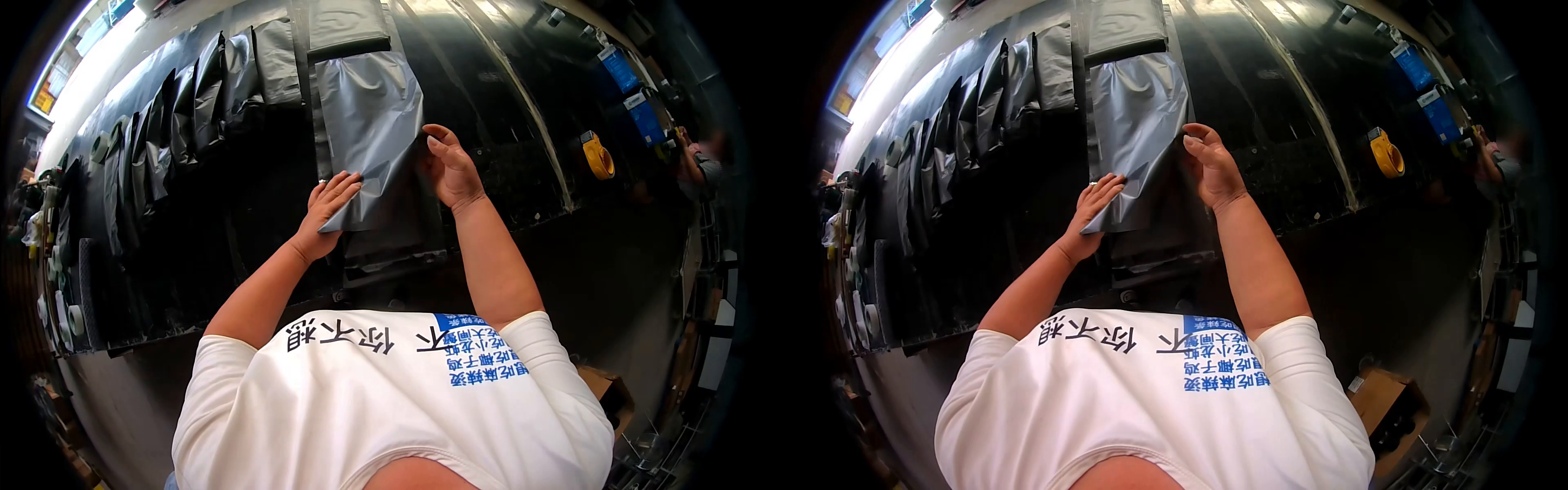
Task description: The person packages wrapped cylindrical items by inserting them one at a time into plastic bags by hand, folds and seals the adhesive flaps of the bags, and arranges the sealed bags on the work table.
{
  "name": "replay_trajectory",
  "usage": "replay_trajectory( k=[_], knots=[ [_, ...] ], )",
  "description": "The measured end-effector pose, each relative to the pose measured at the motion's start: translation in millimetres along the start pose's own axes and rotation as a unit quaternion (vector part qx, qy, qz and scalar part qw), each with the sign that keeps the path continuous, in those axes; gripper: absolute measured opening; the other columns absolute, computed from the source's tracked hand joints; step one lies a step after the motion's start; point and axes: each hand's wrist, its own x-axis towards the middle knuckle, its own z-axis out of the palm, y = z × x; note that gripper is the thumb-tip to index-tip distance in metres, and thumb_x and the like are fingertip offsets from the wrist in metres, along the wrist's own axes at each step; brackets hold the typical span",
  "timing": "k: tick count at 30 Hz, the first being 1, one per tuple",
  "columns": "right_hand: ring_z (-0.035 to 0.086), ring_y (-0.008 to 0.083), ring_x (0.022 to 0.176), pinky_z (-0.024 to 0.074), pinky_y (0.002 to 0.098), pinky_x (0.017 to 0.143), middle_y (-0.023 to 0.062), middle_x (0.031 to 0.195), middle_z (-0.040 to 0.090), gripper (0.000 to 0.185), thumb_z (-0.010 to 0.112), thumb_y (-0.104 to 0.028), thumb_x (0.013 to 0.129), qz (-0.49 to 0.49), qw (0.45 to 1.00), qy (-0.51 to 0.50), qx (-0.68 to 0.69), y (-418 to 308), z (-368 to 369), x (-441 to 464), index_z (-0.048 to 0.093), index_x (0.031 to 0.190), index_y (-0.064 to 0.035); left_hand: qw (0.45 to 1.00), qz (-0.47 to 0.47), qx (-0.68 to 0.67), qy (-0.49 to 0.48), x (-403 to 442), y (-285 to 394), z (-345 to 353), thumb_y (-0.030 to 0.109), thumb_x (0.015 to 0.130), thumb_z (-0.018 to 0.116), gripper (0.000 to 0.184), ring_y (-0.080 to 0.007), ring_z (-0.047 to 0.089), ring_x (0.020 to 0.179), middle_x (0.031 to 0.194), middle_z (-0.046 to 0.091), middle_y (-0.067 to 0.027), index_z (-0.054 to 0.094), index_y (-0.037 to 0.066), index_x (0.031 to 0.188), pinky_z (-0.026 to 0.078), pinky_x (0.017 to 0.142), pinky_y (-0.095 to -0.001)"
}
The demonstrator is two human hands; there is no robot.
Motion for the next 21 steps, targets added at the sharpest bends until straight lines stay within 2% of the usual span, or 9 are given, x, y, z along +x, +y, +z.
replay_trajectory(
  k=[4, 6, 9, 11, 16, 18, 21],
  knots=[
    [0.056, 0.0116, 0.103, 0.0456, 0.0253, 0.094, 0.0052, 0.112, 0.060, 0.047, 0.069, -0.001, 0.086, -0.023, 0.990, -0.008, -0.136, -10.8, 5.0, -20.7, 0.054, 0.131, -0.0045, 0.995, 0.008, 0.103, -0.017, -5.9, 7.1, -3.5, 0.004, 0.081, 0.063, 0.067, -0.0259, 0.024, 0.150, 0.159, 0.035, -0.0051, 0.048, 0.018, 0.146, 0.012, 0.119, -0.0426],
    [0.057, 0.0119, 0.103, 0.0466, 0.0257, 0.093, 0.0053, 0.113, 0.061, 0.047, 0.069, -0.002, 0.087, 0.009, 0.980, -0.005, -0.196, -8.6, -2.7, -31.1, 0.055, 0.131, -0.0036, 0.988, -0.001, 0.145, -0.056, -9.0, 12.7, -7.3, 0.003, 0.080, 0.063, 0.068, -0.0262, 0.022, 0.151, 0.161, 0.031, -0.0052, 0.049, 0.021, 0.144, 0.012, 0.120, -0.0444],
    [0.058, 0.0121, 0.099, 0.0479, 0.0258, 0.090, 0.0044, 0.110, 0.063, 0.038, 0.069, -0.004, 0.087, 0.038, 0.955, 0.022, -0.294, -1.2, -16.1, -40.5, 0.062, 0.124, -0.0030, 0.967, 0.017, 0.234, -0.100, -17.3, 11.0, -3.1, 0.001, 0.078, 0.062, 0.065, -0.0291, 0.022, 0.151, 0.160, 0.032, -0.0099, 0.053, 0.016, 0.140, 0.013, 0.120, -0.0460],
    [0.058, 0.0119, 0.098, 0.0478, 0.0255, 0.090, 0.0037, 0.107, 0.064, 0.034, 0.069, -0.004, 0.087, 0.047, 0.928, 0.037, -0.368, 1.8, -19.4, -44.1, 0.065, 0.120, -0.0035, 0.968, 0.026, 0.224, -0.114, -21.9, 12.3, -3.6, -0.001, 0.072, 0.060, 0.069, -0.0286, 0.019, 0.151, 0.160, 0.031, -0.0089, 0.053, 0.014, 0.139, 0.012, 0.121, -0.0469],
    [0.059, 0.0119, 0.096, 0.0480, 0.0254, 0.088, 0.0038, 0.105, 0.065, 0.030, 0.070, -0.007, 0.085, 0.039, 0.900, 0.040, -0.432, 6.8, -19.2, -51.3, 0.068, 0.114, -0.0044, 0.970, 0.026, 0.182, -0.160, -30.0, 22.0, -18.3, 0.002, 0.066, 0.062, 0.076, -0.0274, 0.018, 0.152, 0.160, 0.031, -0.0085, 0.050, 0.010, 0.140, 0.011, 0.123, -0.0477],
    [0.060, 0.0132, 0.095, 0.0485, 0.0265, 0.088, 0.0047, 0.105, 0.066, 0.030, 0.071, -0.007, 0.083, 0.046, 0.881, 0.040, -0.469, 9.4, -20.3, -52.7, 0.069, 0.113, -0.0058, 0.962, 0.023, 0.208, -0.175, -32.8, 24.0, -19.4, 0.006, 0.068, 0.064, 0.075, -0.0247, 0.017, 0.152, 0.161, 0.029, -0.0058, 0.049, 0.011, 0.141, 0.010, 0.123, -0.0465],
    [0.060, 0.0204, 0.102, 0.0477, 0.0309, 0.093, 0.0082, 0.114, 0.064, 0.031, 0.069, -0.005, 0.081, 0.025, 0.840, 0.035, -0.542, 13.9, -13.6, -57.3, 0.070, 0.112, -0.0085, 0.963, 0.037, 0.206, -0.170, -34.6, 25.1, -18.5, 0.007, 0.065, 0.067, 0.080, -0.0254, 0.017, 0.152, 0.161, 0.029, -0.0067, 0.047, 0.012, 0.143, 0.011, 0.123, -0.0468]
  ],
)
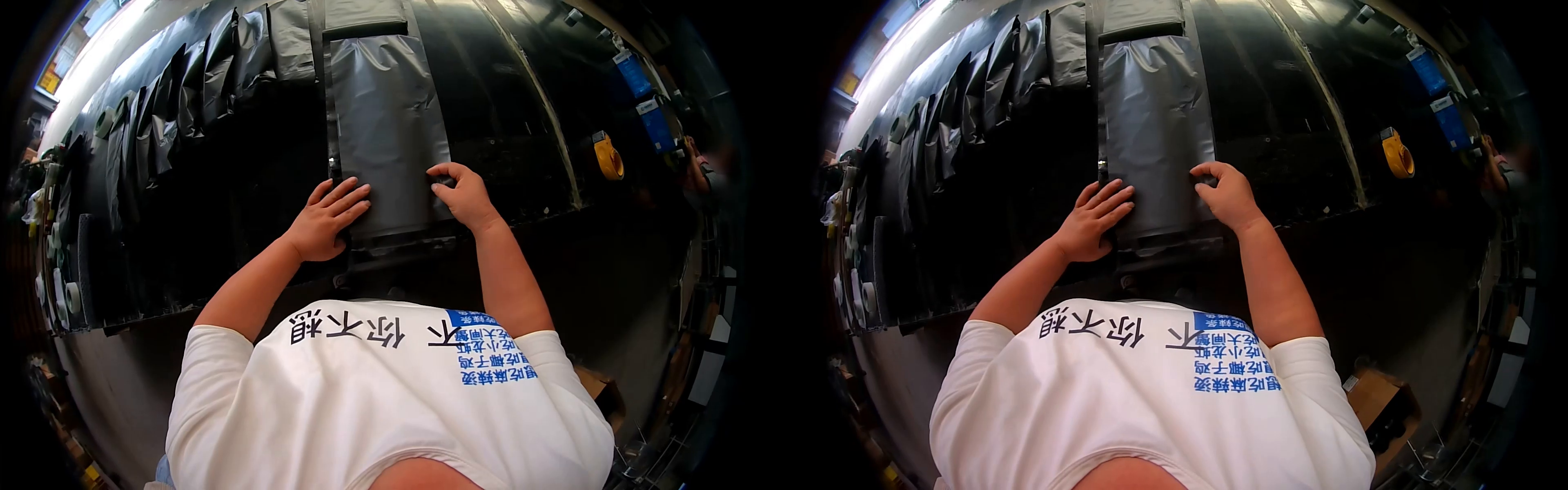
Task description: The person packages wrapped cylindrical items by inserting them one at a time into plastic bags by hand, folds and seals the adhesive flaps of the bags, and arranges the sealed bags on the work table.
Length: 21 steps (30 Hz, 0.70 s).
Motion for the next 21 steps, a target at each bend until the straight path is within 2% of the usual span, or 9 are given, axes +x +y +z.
replay_trajectory(
  k=[3, 6, 7, 10, 13, 17, 21],
  knots=[
    [0.055, 0.0278, 0.117, 0.0454, 0.0365, 0.100, 0.0104, 0.127, 0.059, 0.033, 0.066, 0.000, 0.077, -0.098, 0.967, 0.118, -0.203, -15.5, 9.6, -12.6, 0.072, 0.107, -0.0109, 1.000, 0.015, -0.021, 0.009, 1.0, 2.1, 1.7, 0.009, 0.063, 0.071, 0.086, -0.0262, 0.018, 0.152, 0.161, 0.028, -0.0076, 0.044, 0.012, 0.145, 0.012, 0.123, -0.0471],
    [0.046, 0.0298, 0.130, 0.0414, 0.0404, 0.105, 0.0105, 0.137, 0.052, 0.036, 0.063, 0.004, 0.073, -0.353, 0.856, 0.196, -0.324, -32.4, 16.3, -17.2, 0.073, 0.103, -0.0124, 1.000, 0.020, -0.016, 0.015, 1.3, 1.7, 8.8, 0.012, 0.064, 0.074, 0.089, -0.0260, 0.018, 0.152, 0.161, 0.028, -0.0074, 0.043, 0.013, 0.146, 0.013, 0.123, -0.0471],
    [0.050, 0.0288, 0.129, 0.0397, 0.0422, 0.106, 0.0082, 0.129, 0.060, 0.034, 0.063, 0.004, 0.071, -0.413, 0.849, 0.163, -0.289, -38.3, 20.0, -17.7, 0.073, 0.098, -0.0133, 1.000, 0.021, -0.010, 0.018, 1.3, 1.2, 11.5, 0.013, 0.064, 0.075, 0.089, -0.0259, 0.018, 0.152, 0.161, 0.028, -0.0074, 0.042, 0.014, 0.147, 0.013, 0.123, -0.0471],
    [0.058, 0.0263, 0.117, 0.0400, 0.0413, 0.104, 0.0044, 0.109, 0.067, 0.026, 0.066, 0.000, 0.071, -0.447, 0.858, -0.011, -0.252, -35.7, 36.8, -23.5, 0.073, 0.092, -0.0137, 1.000, 0.019, -0.003, 0.025, 1.3, 0.1, 18.1, 0.013, 0.064, 0.075, 0.087, -0.0264, 0.020, 0.151, 0.161, 0.029, -0.0076, 0.044, 0.014, 0.145, 0.014, 0.122, -0.0469],
    [0.062, 0.0234, 0.101, 0.0422, 0.0392, 0.099, 0.0003, 0.090, 0.068, 0.016, 0.072, -0.009, 0.070, -0.468, 0.836, -0.049, -0.282, -34.9, 51.9, -33.9, 0.072, 0.086, -0.0144, 0.998, 0.012, -0.019, 0.054, 2.2, 1.1, 28.2, 0.012, 0.065, 0.075, 0.083, -0.0266, 0.022, 0.150, 0.160, 0.031, -0.0081, 0.047, 0.014, 0.143, 0.014, 0.122, -0.0468],
    [0.059, 0.0214, 0.094, 0.0425, 0.0382, 0.093, 0.0002, 0.087, 0.065, 0.016, 0.077, -0.019, 0.069, -0.466, 0.842, -0.040, -0.268, -31.4, 79.4, -48.2, 0.072, 0.083, -0.0144, 0.997, -0.023, -0.040, 0.055, 1.7, 7.3, 35.2, 0.012, 0.068, 0.073, 0.078, -0.0262, 0.025, 0.150, 0.159, 0.034, -0.0084, 0.049, 0.014, 0.142, 0.014, 0.122, -0.0469],
    [0.057, 0.0210, 0.096, 0.0414, 0.0384, 0.091, -0.0001, 0.087, 0.062, 0.015, 0.079, -0.020, 0.068, -0.430, 0.865, -0.029, -0.255, -30.8, 100.1, -52.0, 0.072, 0.079, -0.0139, 0.992, -0.044, -0.090, 0.071, 4.0, 9.9, 37.2, 0.012, 0.071, 0.071, 0.073, -0.0255, 0.025, 0.149, 0.158, 0.036, -0.0078, 0.050, 0.014, 0.141, 0.013, 0.122, -0.0468]
  ],
)
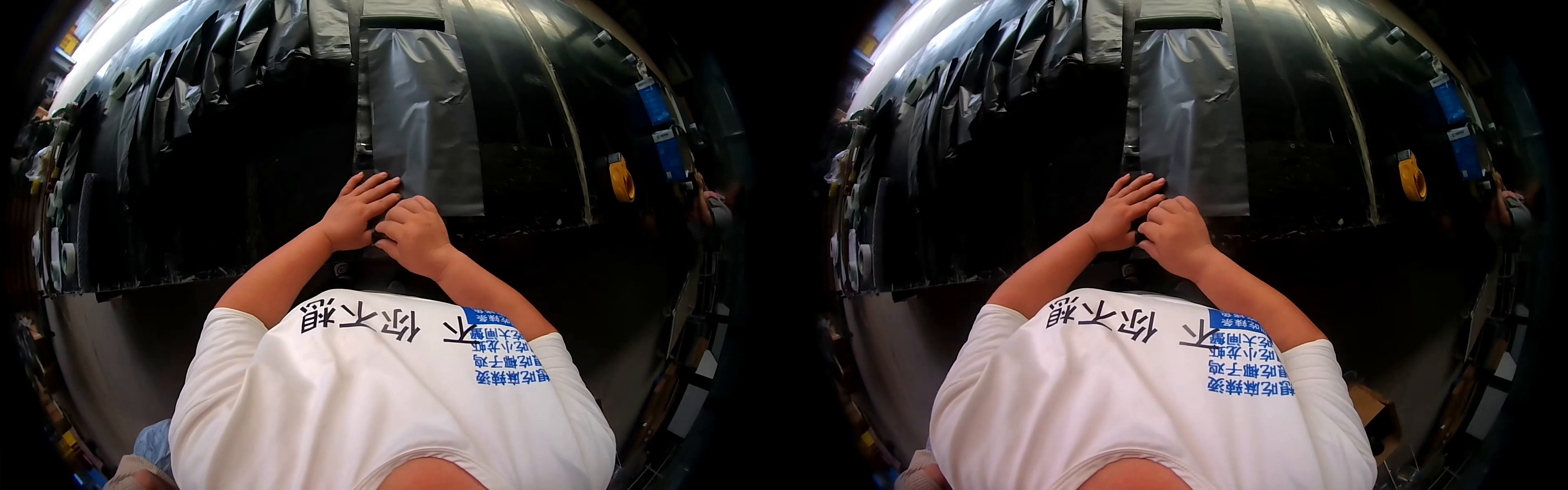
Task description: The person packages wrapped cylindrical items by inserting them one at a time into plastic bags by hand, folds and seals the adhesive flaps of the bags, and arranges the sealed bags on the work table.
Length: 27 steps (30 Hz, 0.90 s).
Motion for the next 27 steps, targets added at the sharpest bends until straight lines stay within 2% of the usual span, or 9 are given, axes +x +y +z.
replay_trajectory(
  k=[3, 9, 15, 18, 22, 24, 25, 26, 27],
  knots=[
    [0.057, 0.0207, 0.096, 0.0406, 0.0386, 0.091, 0.0001, 0.086, 0.062, 0.015, 0.079, -0.020, 0.068, 0.044, 0.999, -0.017, -0.006, -2.8, 6.6, 1.1, 0.072, 0.079, -0.0146, 1.000, -0.010, -0.011, 0.001, 0.5, -0.7, 1.6, 0.014, 0.073, 0.070, 0.070, -0.0252, 0.025, 0.149, 0.157, 0.037, -0.0072, 0.052, 0.015, 0.141, 0.012, 0.122, -0.0467],
    [0.058, 0.0200, 0.094, 0.0399, 0.0384, 0.091, -0.0007, 0.083, 0.063, 0.012, 0.078, -0.020, 0.070, 0.068, 0.996, -0.049, 0.000, -2.5, 10.1, 0.8, 0.071, 0.078, -0.0149, 1.000, -0.023, -0.004, -0.006, 1.8, 0.0, 4.8, 0.020, 0.077, 0.069, 0.066, -0.0248, 0.025, 0.149, 0.157, 0.037, -0.0057, 0.053, 0.016, 0.140, 0.012, 0.122, -0.0472],
    [0.060, 0.0231, 0.091, 0.0429, 0.0392, 0.087, 0.0015, 0.083, 0.064, 0.013, 0.079, -0.016, 0.069, 0.001, 0.995, -0.018, 0.095, 4.4, 0.2, -1.6, 0.068, 0.074, -0.0128, 0.996, -0.014, 0.092, -0.005, -1.7, -4.3, 17.5, 0.019, 0.080, 0.067, 0.061, -0.0231, 0.024, 0.150, 0.158, 0.035, -0.0036, 0.054, 0.016, 0.139, 0.012, 0.123, -0.0463],
    [0.060, 0.0259, 0.088, 0.0455, 0.0394, 0.083, 0.0036, 0.082, 0.064, 0.016, 0.080, -0.015, 0.069, 0.003, 0.976, -0.085, 0.199, 5.6, -22.9, -26.0, 0.065, 0.073, -0.0108, 0.992, -0.013, 0.127, -0.015, -1.2, 0.0, 15.1, 0.012, 0.080, 0.065, 0.060, -0.0226, 0.023, 0.150, 0.158, 0.035, -0.0031, 0.054, 0.015, 0.139, 0.013, 0.123, -0.0450],
    [0.060, 0.0275, 0.088, 0.0470, 0.0398, 0.083, 0.0063, 0.083, 0.064, 0.012, 0.077, -0.013, 0.072, 0.108, 0.952, -0.185, 0.218, 5.2, -74.2, -102.7, 0.066, 0.074, -0.0093, 0.988, -0.011, 0.150, -0.028, -0.7, 4.2, 10.5, 0.003, 0.078, 0.062, 0.062, -0.0222, 0.023, 0.150, 0.158, 0.036, -0.0033, 0.054, 0.014, 0.138, 0.014, 0.123, -0.0440],
    [0.061, 0.0269, 0.090, 0.0478, 0.0412, 0.082, 0.0057, 0.085, 0.065, 0.008, 0.075, -0.014, 0.074, 0.153, 0.943, -0.264, 0.132, 12.8, -88.2, -167.7, 0.069, 0.077, -0.0097, 0.988, -0.016, 0.148, -0.037, -0.2, 3.8, 10.4, 0.001, 0.079, 0.059, 0.064, -0.0211, 0.021, 0.151, 0.159, 0.033, -0.0013, 0.052, 0.016, 0.141, 0.012, 0.124, -0.0435],
    [0.061, 0.0266, 0.093, 0.0485, 0.0413, 0.083, 0.0054, 0.088, 0.067, 0.010, 0.074, -0.017, 0.075, 0.183, 0.919, -0.342, 0.065, 12.6, -93.7, -200.6, 0.071, 0.080, -0.0097, 0.988, -0.018, 0.148, -0.043, -0.7, 3.1, 10.7, 0.001, 0.080, 0.058, 0.066, -0.0205, 0.020, 0.151, 0.160, 0.032, -0.0002, 0.051, 0.017, 0.143, 0.011, 0.124, -0.0432],
    [0.062, 0.0262, 0.095, 0.0493, 0.0414, 0.084, 0.0052, 0.091, 0.068, 0.013, 0.074, -0.021, 0.076, 0.211, 0.884, -0.417, -0.001, 11.9, -97.5, -234.8, 0.073, 0.083, -0.0097, 0.985, -0.012, 0.165, -0.039, -0.9, 1.2, 12.9, 0.001, 0.079, 0.058, 0.065, -0.0202, 0.020, 0.151, 0.160, 0.032, -0.0001, 0.052, 0.017, 0.142, 0.010, 0.124, -0.0433],
    [0.063, 0.0266, 0.101, 0.0498, 0.0413, 0.087, 0.0060, 0.097, 0.069, 0.020, 0.073, -0.026, 0.079, 0.267, 0.819, -0.506, -0.048, 14.7, -94.7, -280.8, 0.074, 0.089, -0.0100, 0.986, -0.014, 0.159, -0.038, -0.6, 1.6, 12.8, 0.001, 0.079, 0.059, 0.065, -0.0200, 0.020, 0.151, 0.160, 0.032, 0.0000, 0.053, 0.016, 0.141, 0.010, 0.124, -0.0435]
  ],
)
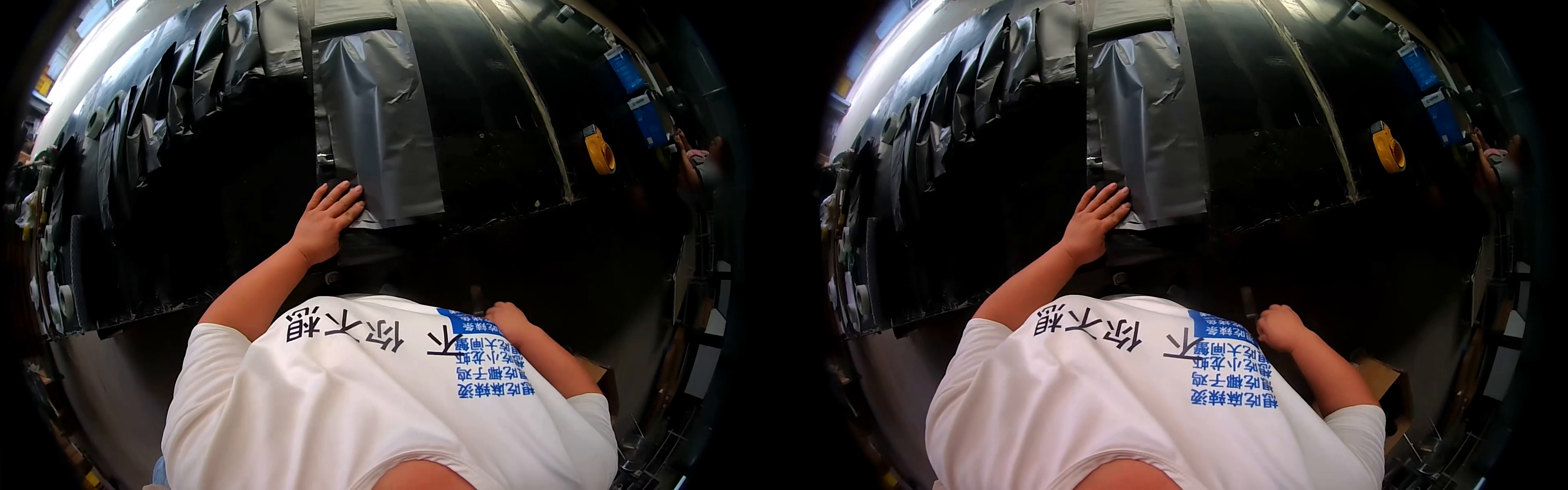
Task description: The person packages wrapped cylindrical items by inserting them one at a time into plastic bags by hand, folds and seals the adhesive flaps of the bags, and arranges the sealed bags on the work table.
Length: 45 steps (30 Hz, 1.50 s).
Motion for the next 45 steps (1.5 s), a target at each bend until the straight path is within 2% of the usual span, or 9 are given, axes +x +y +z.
replay_trajectory(
  k=[4, 6, 10, 12, 20, 27, 36, 41, 45],
  knots=[
    [0.062, 0.0284, 0.115, 0.0508, 0.0429, 0.095, 0.0089, 0.114, 0.070, 0.040, 0.068, -0.044, 0.087, 0.266, 0.928, -0.260, 0.027, 17.0, 47.0, -11.2, 0.074, 0.108, -0.0105, 1.000, 0.010, -0.006, 0.029, 1.8, -0.7, -0.9, 0.001, 0.075, 0.061, 0.065, -0.0208, 0.020, 0.151, 0.160, 0.032, -0.0021, 0.056, 0.016, 0.138, 0.009, 0.124, -0.0437],
    [0.063, 0.0289, 0.114, 0.0525, 0.0435, 0.092, 0.0097, 0.118, 0.068, 0.046, 0.066, -0.048, 0.089, 0.277, 0.943, -0.174, 0.065, 9.5, -0.4, 3.2, 0.073, 0.110, -0.0074, 0.999, 0.018, -0.008, 0.032, -0.2, 0.3, -10.8, 0.001, 0.073, 0.061, 0.067, -0.0217, 0.020, 0.151, 0.160, 0.031, -0.0038, 0.056, 0.015, 0.138, 0.009, 0.124, -0.0433],
    [0.056, 0.0243, 0.120, 0.0476, 0.0389, 0.099, 0.0069, 0.130, 0.059, 0.037, 0.075, -0.010, 0.077, 0.058, 0.851, 0.522, 0.002, -2.0, -95.7, 43.3, 0.067, 0.113, -0.0102, 0.995, 0.093, -0.016, 0.031, 10.9, -6.8, -21.1, 0.000, 0.069, 0.061, 0.069, -0.0232, 0.021, 0.151, 0.161, 0.029, -0.0054, 0.056, 0.013, 0.137, 0.015, 0.123, -0.0436],
    [0.048, 0.0234, 0.133, 0.0439, 0.0375, 0.107, 0.0046, 0.144, 0.049, 0.051, 0.072, -0.008, 0.080, -0.061, 0.802, 0.594, -0.017, -10.3, -148.7, 64.2, 0.060, 0.130, -0.0144, 0.991, 0.128, -0.017, 0.031, 16.9, -8.5, -27.2, 0.000, 0.069, 0.062, 0.070, -0.0233, 0.021, 0.151, 0.161, 0.030, -0.0048, 0.056, 0.013, 0.137, 0.016, 0.123, -0.0434],
    [0.035, 0.0138, 0.144, 0.0304, 0.0318, 0.120, -0.0059, 0.152, 0.042, 0.051, 0.059, -0.013, 0.090, -0.317, 0.762, 0.513, -0.237, -3.6, -195.8, 139.1, 0.053, 0.140, -0.0230, 0.968, 0.248, 0.025, 0.018, 24.5, -8.8, -35.4, 0.005, 0.066, 0.066, 0.071, -0.0217, 0.023, 0.151, 0.160, 0.033, -0.0010, 0.058, 0.016, 0.136, 0.017, 0.123, -0.0429],
    [0.052, 0.0219, 0.131, 0.0418, 0.0364, 0.111, 0.0057, 0.127, 0.065, 0.025, 0.062, -0.009, 0.084, -0.412, 0.758, 0.474, -0.175, -4.6, -206.4, 140.9, 0.072, 0.106, -0.0118, 0.978, 0.206, -0.022, 0.003, 14.3, -9.3, -26.0, 0.006, 0.075, 0.065, 0.061, -0.0214, 0.022, 0.151, 0.157, 0.039, -0.0003, 0.059, 0.016, 0.135, 0.016, 0.123, -0.0445],
    [0.065, 0.0293, 0.109, 0.0528, 0.0373, 0.093, 0.0099, 0.105, 0.071, 0.011, 0.069, -0.004, 0.082, -0.331, 0.771, 0.509, 0.194, -7.1, -187.5, 154.2, 0.069, 0.092, -0.0051, 0.927, 0.006, -0.354, 0.122, 5.3, 4.4, 1.0, -0.001, 0.085, 0.063, 0.049, -0.0277, 0.036, 0.145, 0.136, 0.062, -0.0027, 0.060, 0.015, 0.132, 0.023, 0.119, -0.0469],
    [0.060, 0.0199, 0.076, 0.0475, 0.0317, 0.071, 0.0068, 0.077, 0.062, 0.014, 0.064, -0.008, 0.091, -0.209, 0.700, 0.525, 0.436, -27.6, -171.8, 169.0, 0.063, 0.078, -0.0023, 0.775, -0.264, -0.517, 0.250, 13.1, 20.6, 26.8, 0.012, 0.094, 0.063, 0.011, -0.0222, 0.059, 0.093, 0.101, 0.068, -0.0071, 0.065, 0.002, 0.098, 0.044, 0.085, -0.0324],
    [0.039, 0.0077, 0.058, 0.0356, 0.0297, 0.055, -0.0030, 0.061, 0.044, 0.034, 0.062, -0.016, 0.096, -0.073, 0.639, 0.528, 0.554, -48.6, -173.3, 191.7, 0.050, 0.067, -0.0040, 0.747, -0.410, -0.444, 0.277, 38.1, 29.7, 7.1, 0.026, 0.090, 0.066, 0.038, -0.0279, 0.052, 0.063, 0.067, 0.054, -0.0152, 0.058, -0.001, 0.065, 0.042, 0.061, -0.0388]
  ],
)
